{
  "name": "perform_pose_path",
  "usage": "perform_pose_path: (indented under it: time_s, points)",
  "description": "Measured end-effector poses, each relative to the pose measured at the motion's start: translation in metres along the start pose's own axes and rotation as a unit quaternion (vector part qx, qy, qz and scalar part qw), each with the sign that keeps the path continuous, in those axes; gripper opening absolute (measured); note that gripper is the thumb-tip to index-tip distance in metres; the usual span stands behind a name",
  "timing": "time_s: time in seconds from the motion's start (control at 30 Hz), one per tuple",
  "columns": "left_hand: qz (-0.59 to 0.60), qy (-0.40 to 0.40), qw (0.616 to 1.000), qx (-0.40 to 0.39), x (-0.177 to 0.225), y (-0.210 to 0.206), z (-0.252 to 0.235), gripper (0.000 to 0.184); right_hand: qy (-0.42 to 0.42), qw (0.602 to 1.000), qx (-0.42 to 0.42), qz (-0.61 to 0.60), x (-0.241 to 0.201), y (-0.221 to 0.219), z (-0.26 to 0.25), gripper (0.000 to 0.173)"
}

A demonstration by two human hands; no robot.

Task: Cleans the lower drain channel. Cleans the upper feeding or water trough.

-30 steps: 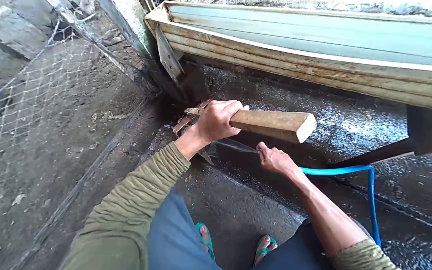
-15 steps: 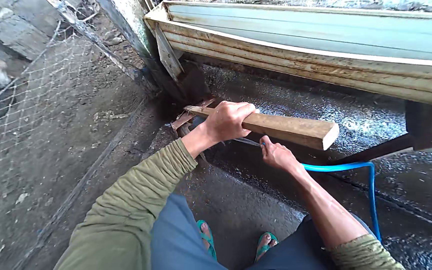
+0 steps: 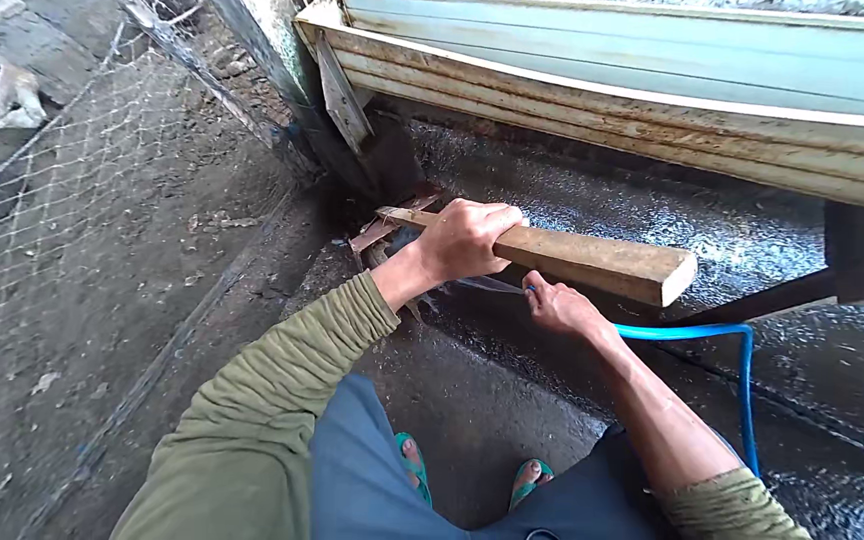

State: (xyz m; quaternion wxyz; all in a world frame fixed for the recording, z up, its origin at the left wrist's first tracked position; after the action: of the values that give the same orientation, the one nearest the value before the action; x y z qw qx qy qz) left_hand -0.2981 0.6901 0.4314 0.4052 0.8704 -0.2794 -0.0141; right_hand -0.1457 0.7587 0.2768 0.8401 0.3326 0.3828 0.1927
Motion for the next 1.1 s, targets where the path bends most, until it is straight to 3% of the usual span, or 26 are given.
perform_pose_path:
  time_s: [0.17, 0.87, 1.1]
  points:
    - [0.003, 0.0, 1.0, -0.001, -0.001, 0.001, 0.0, 0.015, -0.002, 1.0, -0.026, 0.012, 0.0, -0.004, -0.001, 0.04]
    - [-0.012, 0.008, 1.0, 0.017, -0.007, 0.013, 0.002, 0.018, -0.133, 0.989, 0.014, 0.065, -0.006, 0.011, 0.011, 0.044]
    - [-0.017, 0.014, 0.999, 0.033, -0.013, 0.017, 0.001, 0.017, -0.065, 0.998, -0.013, 0.023, -0.003, 0.006, 0.002, 0.041]
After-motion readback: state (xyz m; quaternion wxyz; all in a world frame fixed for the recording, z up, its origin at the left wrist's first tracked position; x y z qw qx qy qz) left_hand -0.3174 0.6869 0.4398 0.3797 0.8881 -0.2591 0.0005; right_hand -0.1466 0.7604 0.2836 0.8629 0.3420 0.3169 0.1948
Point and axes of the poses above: each hand's wrist, its own z-axis away from the middle knuckle, its own y-axis out of the back of the hand, x = y × z, the point moved 4 cm from there along -z, towards the middle knuckle, and after that the axes turned 12 degrees about y, right-handed, at the moved point
